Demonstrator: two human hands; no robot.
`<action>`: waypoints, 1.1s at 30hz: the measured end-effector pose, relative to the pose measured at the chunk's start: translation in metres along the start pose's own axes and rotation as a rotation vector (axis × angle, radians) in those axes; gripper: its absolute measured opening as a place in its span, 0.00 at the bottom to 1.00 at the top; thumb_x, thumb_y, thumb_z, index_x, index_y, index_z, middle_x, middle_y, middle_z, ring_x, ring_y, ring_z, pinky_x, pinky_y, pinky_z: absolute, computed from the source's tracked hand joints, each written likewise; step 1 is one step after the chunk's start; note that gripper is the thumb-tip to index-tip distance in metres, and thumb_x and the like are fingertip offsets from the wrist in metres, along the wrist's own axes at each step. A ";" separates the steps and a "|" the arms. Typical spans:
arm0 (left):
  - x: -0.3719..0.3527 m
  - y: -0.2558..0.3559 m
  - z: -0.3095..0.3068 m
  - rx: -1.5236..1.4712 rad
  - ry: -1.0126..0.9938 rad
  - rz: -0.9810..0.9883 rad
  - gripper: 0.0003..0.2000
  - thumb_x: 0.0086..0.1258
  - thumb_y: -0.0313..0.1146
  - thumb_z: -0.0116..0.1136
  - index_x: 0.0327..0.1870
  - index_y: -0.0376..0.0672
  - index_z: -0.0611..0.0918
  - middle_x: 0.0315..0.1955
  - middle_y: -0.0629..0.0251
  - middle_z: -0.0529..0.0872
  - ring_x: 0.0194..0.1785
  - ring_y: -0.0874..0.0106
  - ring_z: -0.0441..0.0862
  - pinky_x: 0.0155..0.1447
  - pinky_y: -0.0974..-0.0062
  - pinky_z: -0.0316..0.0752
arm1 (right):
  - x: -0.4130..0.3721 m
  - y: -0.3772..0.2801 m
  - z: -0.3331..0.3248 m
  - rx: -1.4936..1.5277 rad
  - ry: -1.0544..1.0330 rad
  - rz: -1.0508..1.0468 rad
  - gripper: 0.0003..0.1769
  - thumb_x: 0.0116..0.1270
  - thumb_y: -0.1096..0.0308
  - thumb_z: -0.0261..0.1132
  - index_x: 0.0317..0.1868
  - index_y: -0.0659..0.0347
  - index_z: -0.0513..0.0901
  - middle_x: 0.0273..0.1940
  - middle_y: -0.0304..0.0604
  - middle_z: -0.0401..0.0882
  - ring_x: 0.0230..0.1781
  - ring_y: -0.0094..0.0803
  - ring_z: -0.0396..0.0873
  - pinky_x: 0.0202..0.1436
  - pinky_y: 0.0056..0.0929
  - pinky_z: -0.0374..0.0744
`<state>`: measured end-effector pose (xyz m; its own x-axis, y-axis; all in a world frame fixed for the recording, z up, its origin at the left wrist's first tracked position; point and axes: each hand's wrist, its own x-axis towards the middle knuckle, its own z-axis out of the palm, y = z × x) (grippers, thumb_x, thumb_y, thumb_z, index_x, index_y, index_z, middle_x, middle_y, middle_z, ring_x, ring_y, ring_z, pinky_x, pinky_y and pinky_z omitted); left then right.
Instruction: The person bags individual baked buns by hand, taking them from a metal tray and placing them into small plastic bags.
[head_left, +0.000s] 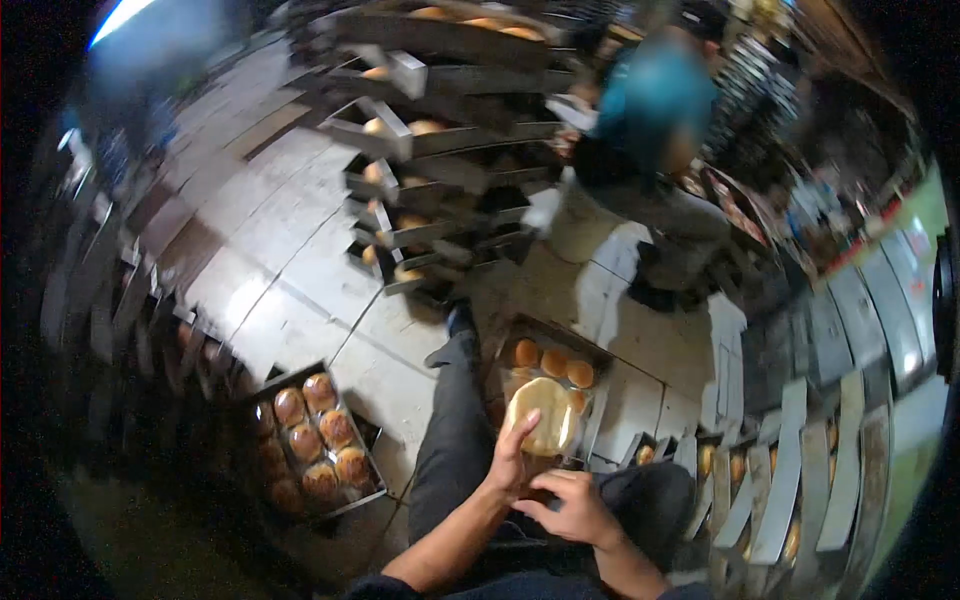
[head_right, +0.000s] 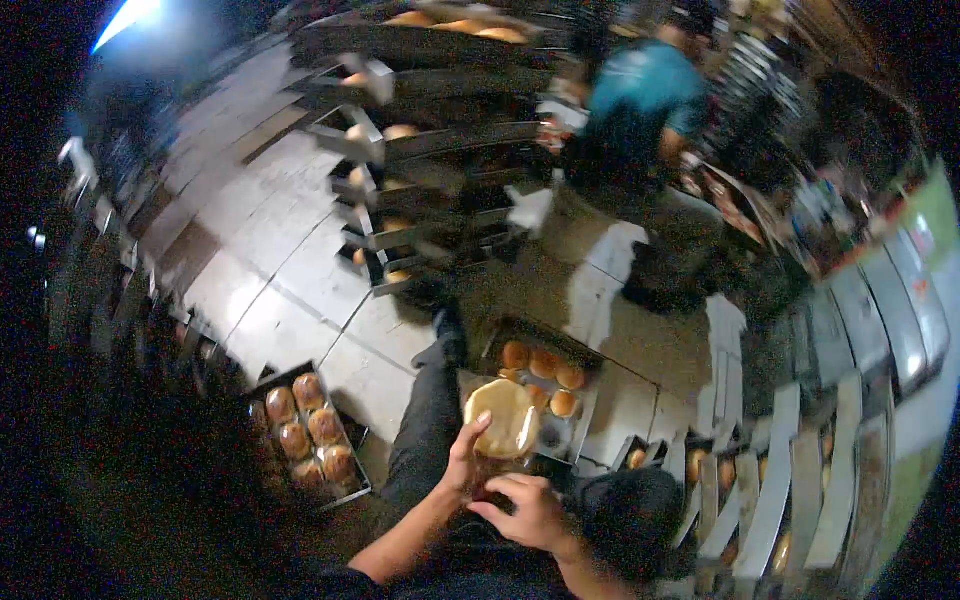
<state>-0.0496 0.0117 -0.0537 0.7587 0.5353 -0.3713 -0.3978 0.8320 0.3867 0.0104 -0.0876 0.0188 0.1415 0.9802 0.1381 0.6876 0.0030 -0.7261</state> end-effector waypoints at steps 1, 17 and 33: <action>-0.002 0.005 0.002 0.070 0.022 -0.026 0.32 0.65 0.52 0.56 0.65 0.42 0.68 0.56 0.55 0.77 0.55 0.61 0.78 0.57 0.61 0.76 | 0.001 0.003 0.005 0.048 -0.012 -0.006 0.07 0.58 0.71 0.69 0.33 0.65 0.81 0.31 0.48 0.81 0.31 0.43 0.82 0.35 0.32 0.79; 0.002 0.013 0.021 0.256 0.145 0.020 0.31 0.67 0.54 0.50 0.64 0.39 0.67 0.54 0.52 0.76 0.56 0.57 0.77 0.53 0.57 0.80 | -0.036 0.005 -0.015 0.489 -0.076 -0.282 0.05 0.62 0.74 0.66 0.34 0.67 0.78 0.32 0.46 0.77 0.34 0.39 0.79 0.38 0.34 0.75; 0.012 0.017 0.015 0.046 0.082 0.022 0.39 0.60 0.63 0.41 0.65 0.39 0.66 0.53 0.51 0.76 0.50 0.55 0.78 0.45 0.56 0.78 | -0.071 0.053 -0.064 1.148 -0.649 -0.319 0.11 0.70 0.66 0.61 0.36 0.67 0.80 0.33 0.47 0.79 0.33 0.40 0.81 0.40 0.33 0.77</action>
<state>-0.0394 0.0298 -0.0390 0.7043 0.5654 -0.4293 -0.3885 0.8131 0.4335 0.0822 -0.1700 0.0135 -0.4888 0.8206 0.2959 -0.3945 0.0946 -0.9140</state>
